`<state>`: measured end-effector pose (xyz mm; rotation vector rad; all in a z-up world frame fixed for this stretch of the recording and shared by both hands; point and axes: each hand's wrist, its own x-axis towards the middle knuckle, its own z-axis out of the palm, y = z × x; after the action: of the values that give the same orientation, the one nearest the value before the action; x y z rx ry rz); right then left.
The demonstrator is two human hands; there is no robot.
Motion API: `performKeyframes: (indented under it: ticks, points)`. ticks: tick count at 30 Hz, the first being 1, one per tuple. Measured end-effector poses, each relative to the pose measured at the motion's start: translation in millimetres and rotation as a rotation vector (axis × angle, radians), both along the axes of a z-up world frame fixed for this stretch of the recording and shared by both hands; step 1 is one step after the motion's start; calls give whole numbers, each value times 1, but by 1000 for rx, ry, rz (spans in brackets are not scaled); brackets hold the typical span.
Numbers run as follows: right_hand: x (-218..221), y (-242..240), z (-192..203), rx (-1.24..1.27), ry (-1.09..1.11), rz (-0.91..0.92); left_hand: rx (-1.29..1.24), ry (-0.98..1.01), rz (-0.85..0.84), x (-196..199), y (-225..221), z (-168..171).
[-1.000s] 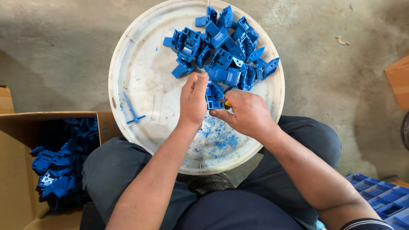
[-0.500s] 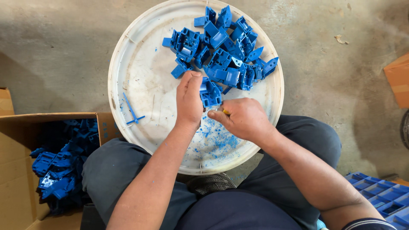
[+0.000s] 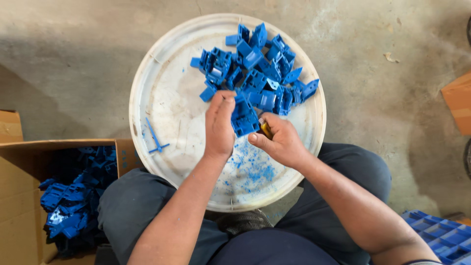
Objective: The person trims excess plastic from blue components using a yellow utility knife.
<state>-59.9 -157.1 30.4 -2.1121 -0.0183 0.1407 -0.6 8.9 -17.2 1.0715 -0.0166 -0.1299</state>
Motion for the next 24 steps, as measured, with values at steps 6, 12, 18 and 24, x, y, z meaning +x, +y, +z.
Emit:
performKeyframes:
  ticks: [6,12,18,24]
  points:
    - [12,-1,0,278,231,-136,376,-124,81,3,-9,14]
    - [11,-10,-14,405,256,-183,418,-105,38,0,-6,38]
    - [10,-11,-19,310,176,-113,460,-244,51,0,-2,57]
    - [8,-19,-45,311,212,-130,675,-327,17,-4,-1,41]
